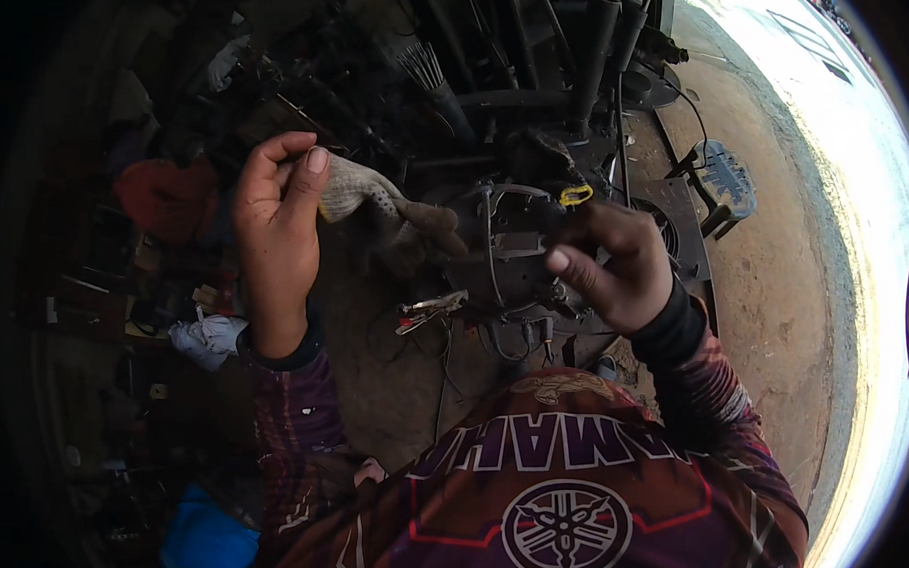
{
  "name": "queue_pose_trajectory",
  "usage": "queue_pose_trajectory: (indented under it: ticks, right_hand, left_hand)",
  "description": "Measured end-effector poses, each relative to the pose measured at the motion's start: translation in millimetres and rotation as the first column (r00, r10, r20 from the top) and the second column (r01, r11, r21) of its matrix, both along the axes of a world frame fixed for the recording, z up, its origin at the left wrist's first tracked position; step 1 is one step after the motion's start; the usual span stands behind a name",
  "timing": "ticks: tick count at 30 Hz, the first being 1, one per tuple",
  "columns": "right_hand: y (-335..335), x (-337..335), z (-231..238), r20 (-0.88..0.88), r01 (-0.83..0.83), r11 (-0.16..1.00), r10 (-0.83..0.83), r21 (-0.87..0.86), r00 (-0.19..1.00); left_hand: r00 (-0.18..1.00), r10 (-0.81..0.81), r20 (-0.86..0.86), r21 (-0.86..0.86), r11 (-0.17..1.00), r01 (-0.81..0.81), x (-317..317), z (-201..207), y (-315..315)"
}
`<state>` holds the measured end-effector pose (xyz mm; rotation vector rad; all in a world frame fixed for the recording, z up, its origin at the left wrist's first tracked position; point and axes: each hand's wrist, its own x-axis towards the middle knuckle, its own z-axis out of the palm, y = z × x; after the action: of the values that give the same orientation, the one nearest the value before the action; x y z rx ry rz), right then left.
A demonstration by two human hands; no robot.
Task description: The person puts on a glove and hammers metal parts clamped on a workbench using a hammer.
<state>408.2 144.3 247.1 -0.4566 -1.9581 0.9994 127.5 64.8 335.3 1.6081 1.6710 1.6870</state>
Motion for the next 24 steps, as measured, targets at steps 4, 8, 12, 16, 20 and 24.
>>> queue_pose_trajectory:
  ticks: [4, 8, 12, 16, 20, 24]
  right_hand:
    - [-32.3, 16.9, 15.7, -0.122, -0.098, 0.995, 0.097, -0.001, 0.988]
    - [-29.7, 60.0, -4.3, -0.145, 0.148, 0.989, -0.144, 0.015, 0.979]
    - [-40.6, 111.3, -31.8, -0.042, 0.259, 0.965, -0.261, -0.039, 0.964]
    - [-55.2, 146.0, -89.7, 0.019, 0.336, 0.916, -0.34, -0.22, 0.94]
    - [-57.3, 174.8, -112.3, 0.129, 0.523, 0.834, -0.507, -0.179, 0.852]
    - [-54.9, 199.7, -121.6, 0.389, 0.577, 0.809, -0.499, -0.112, 0.775]
  left_hand:
    - [0.953, -0.298, 0.056, -0.023, 0.954, 0.3, 110.5, 7.5, -16.1]
    - [0.777, -0.558, 0.293, 0.034, 0.818, 0.575, 175.5, -26.3, -18.2]
    - [0.641, -0.698, 0.321, -0.115, 0.643, 0.758, 226.7, -89.4, -34.0]
    - [0.601, -0.679, 0.421, -0.213, 0.571, 0.793, 258.4, -126.8, -24.1]
    - [0.664, -0.721, 0.197, -0.392, 0.563, 0.728, 280.9, -132.3, -12.2]
    - [0.6, -0.691, -0.403, -0.671, 0.669, 0.32, 304.2, -137.9, 7.9]
